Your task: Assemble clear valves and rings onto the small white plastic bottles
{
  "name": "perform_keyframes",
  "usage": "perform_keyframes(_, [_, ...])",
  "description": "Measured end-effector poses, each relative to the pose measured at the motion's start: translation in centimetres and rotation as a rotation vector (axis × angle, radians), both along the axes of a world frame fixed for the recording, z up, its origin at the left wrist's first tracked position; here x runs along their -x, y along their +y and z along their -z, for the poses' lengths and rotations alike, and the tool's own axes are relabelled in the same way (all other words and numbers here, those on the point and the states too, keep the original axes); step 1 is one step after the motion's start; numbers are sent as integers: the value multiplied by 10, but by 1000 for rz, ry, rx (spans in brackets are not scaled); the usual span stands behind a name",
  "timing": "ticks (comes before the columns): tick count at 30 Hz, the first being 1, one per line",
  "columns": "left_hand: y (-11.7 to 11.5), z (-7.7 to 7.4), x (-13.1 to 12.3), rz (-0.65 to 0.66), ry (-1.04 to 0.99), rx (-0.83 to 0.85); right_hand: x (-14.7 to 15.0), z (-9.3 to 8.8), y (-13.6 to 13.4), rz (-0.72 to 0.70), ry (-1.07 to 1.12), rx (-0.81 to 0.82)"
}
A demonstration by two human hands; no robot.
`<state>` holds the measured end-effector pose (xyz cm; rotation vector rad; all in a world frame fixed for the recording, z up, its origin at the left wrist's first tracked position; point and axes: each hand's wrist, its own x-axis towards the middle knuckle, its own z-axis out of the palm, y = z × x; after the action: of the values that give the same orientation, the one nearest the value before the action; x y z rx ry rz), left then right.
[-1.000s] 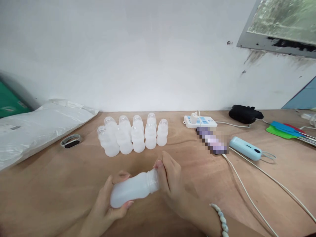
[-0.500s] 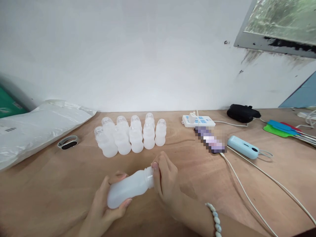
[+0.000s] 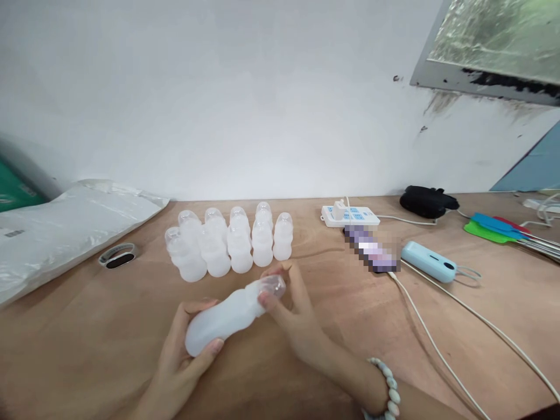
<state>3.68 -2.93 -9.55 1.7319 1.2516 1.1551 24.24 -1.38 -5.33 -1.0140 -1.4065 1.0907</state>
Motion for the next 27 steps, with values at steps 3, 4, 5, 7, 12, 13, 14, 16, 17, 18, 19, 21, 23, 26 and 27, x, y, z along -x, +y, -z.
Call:
perform_keyframes(3, [1, 6, 2, 26, -26, 69, 10, 7, -1, -152, 88, 120])
perform_keyframes(4, [2, 7, 2, 72, -9, 87, 13, 10, -1, -189, 106, 145])
perform_keyframes(5, [2, 7, 2, 121, 16, 98, 15, 13, -1, -203, 111, 159])
perform_keyframes(7, [4, 5, 1, 197, 61, 93, 12, 17, 4, -150, 48, 145])
perform_keyframes(12, [6, -3, -1, 208, 90, 119, -19, 20, 31, 236, -551, -129])
perform_keyframes(13, [7, -3, -1, 202, 92, 133, -26, 21, 37, 304, -666, -172])
perform_keyframes(14, [7, -3, -1, 200, 94, 144, -33, 24, 44, 353, -742, -195])
perform_keyframes(16, [7, -2, -1, 191, 93, 154, -42, 32, 55, 398, -788, -202])
perform_keyframes(17, [7, -2, -1, 190, 94, 160, -45, 36, 60, 408, -781, -197])
perform_keyframes(18, [7, -3, -1, 190, 94, 165, -47, 41, 65, 415, -772, -192])
perform_keyframes(19, [7, -3, -2, 192, 93, 170, -48, 46, 69, 419, -772, -190])
perform_keyframes(21, [6, -5, -2, 201, 92, 179, -50, 55, 76, 412, -782, -189])
perform_keyframes(23, [6, -7, -3, 205, 91, 181, -51, 60, 82, 391, -802, -190])
perform_keyframes(26, [6, -9, -2, 208, 88, 176, -52, 64, 86, 359, -838, -188])
perform_keyframes(27, [6, -10, -2, 206, 87, 176, -53, 64, 86, 351, -849, -187])
